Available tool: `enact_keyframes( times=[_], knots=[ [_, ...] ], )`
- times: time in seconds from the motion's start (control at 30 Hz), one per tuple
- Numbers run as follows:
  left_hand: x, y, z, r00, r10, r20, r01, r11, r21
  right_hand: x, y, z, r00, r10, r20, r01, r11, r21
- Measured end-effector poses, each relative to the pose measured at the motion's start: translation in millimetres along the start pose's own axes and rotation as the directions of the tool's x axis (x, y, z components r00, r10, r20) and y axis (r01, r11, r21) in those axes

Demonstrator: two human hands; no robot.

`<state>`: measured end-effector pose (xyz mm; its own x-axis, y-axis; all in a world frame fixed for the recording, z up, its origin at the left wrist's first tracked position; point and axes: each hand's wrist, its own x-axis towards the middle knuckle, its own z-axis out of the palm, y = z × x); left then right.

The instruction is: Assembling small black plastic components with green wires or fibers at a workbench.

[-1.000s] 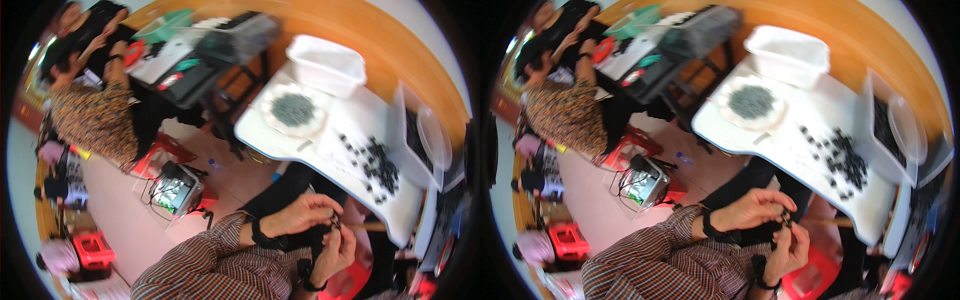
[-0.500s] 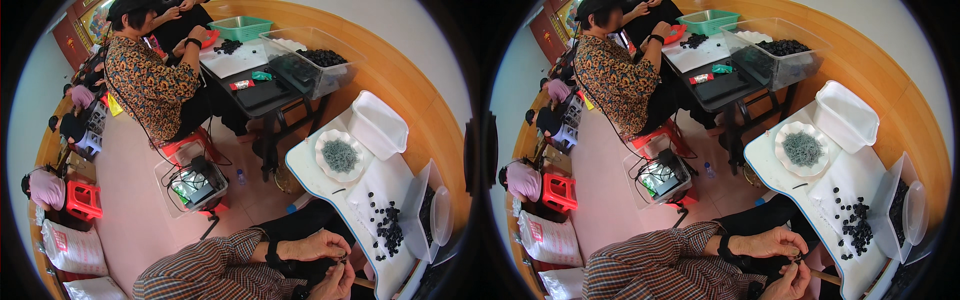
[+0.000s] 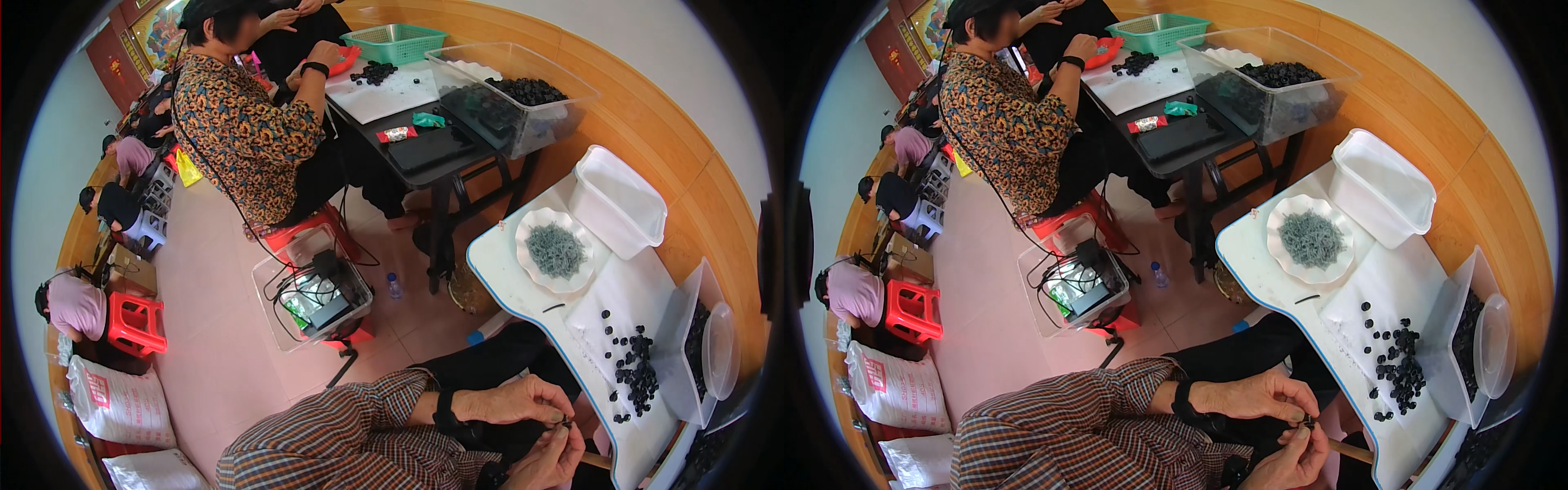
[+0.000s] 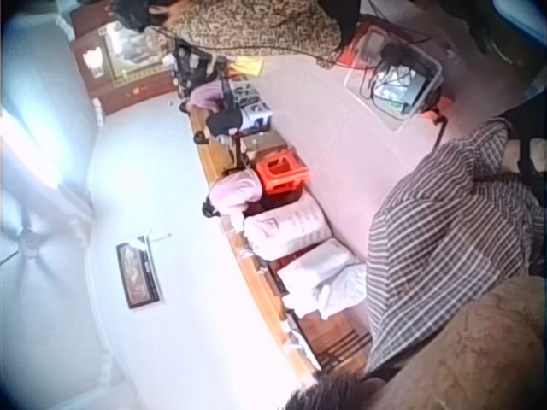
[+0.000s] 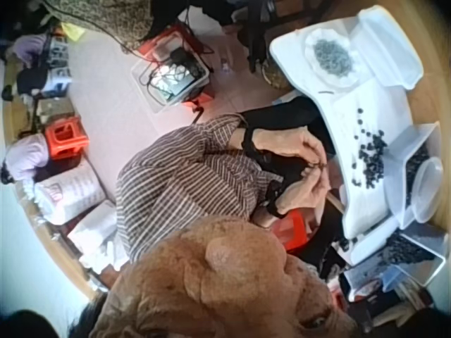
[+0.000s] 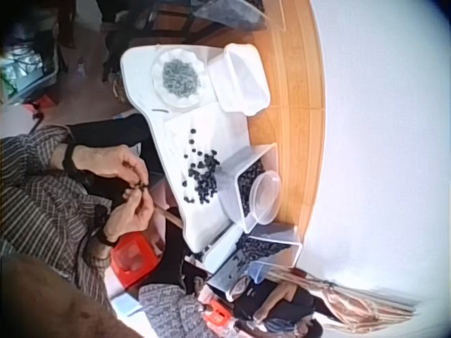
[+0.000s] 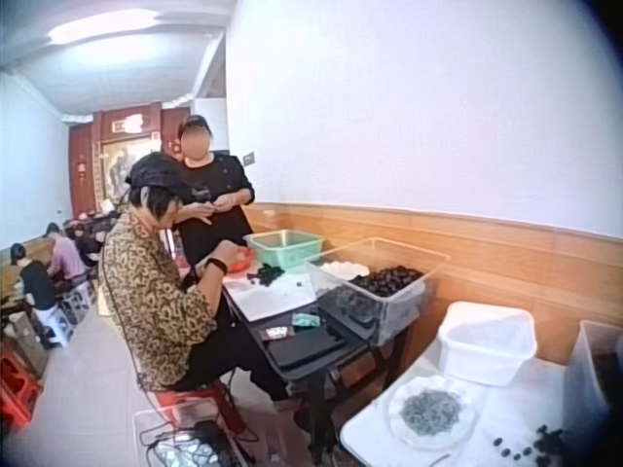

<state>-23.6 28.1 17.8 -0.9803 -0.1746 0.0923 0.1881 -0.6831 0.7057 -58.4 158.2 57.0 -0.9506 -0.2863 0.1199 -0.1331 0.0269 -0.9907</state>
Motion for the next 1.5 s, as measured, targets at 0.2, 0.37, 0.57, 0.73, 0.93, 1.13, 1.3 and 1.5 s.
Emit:
enact_keyframes(
  times=[0.2,0.37,0.57,0.73,0.93,1.13,1.3,1.5],
  knots=[
    [0.7,-11.5,5.5,0.998,0.047,0.046,-0.051,0.994,0.101,-1.3,4.0,-14.5,1.000,-0.027,0.004,0.027,0.999,0.020],
    [-3.1,-5.2,0.0,0.993,0.103,-0.055,-0.081,0.948,0.308,4.7,17.8,-7.7,0.999,0.002,-0.046,0.007,0.980,0.200],
    [-2.6,8.9,0.0,0.980,0.190,-0.063,-0.160,0.935,0.318,7.2,21.1,-5.8,1.000,0.004,0.020,-0.009,0.970,0.242],
    [0.6,2.0,-2.2,0.989,0.144,-0.029,-0.128,0.946,0.299,8.9,18.8,-9.2,1.000,0.029,-0.007,-0.026,0.964,0.266],
    [1.0,-2.5,0.4,0.992,0.114,-0.052,-0.095,0.953,0.288,7.1,23.3,-17.0,0.999,0.030,0.023,-0.036,0.963,0.267],
    [1.8,-3.6,-0.5,0.996,0.053,-0.068,-0.042,0.988,0.149,7.1,23.0,-18.8,0.998,0.025,0.055,-0.038,0.966,0.255],
    [1.9,-4.1,0.5,0.996,0.024,-0.089,-0.018,0.997,0.071,6.7,25.8,-19.9,0.998,0.020,0.065,-0.036,0.966,0.255],
    [1.6,1.6,6.6,0.987,0.160,0.003,-0.144,0.877,0.459,6.6,26.7,-21.6,0.997,0.022,0.068,-0.040,0.961,0.275]
  ],
)
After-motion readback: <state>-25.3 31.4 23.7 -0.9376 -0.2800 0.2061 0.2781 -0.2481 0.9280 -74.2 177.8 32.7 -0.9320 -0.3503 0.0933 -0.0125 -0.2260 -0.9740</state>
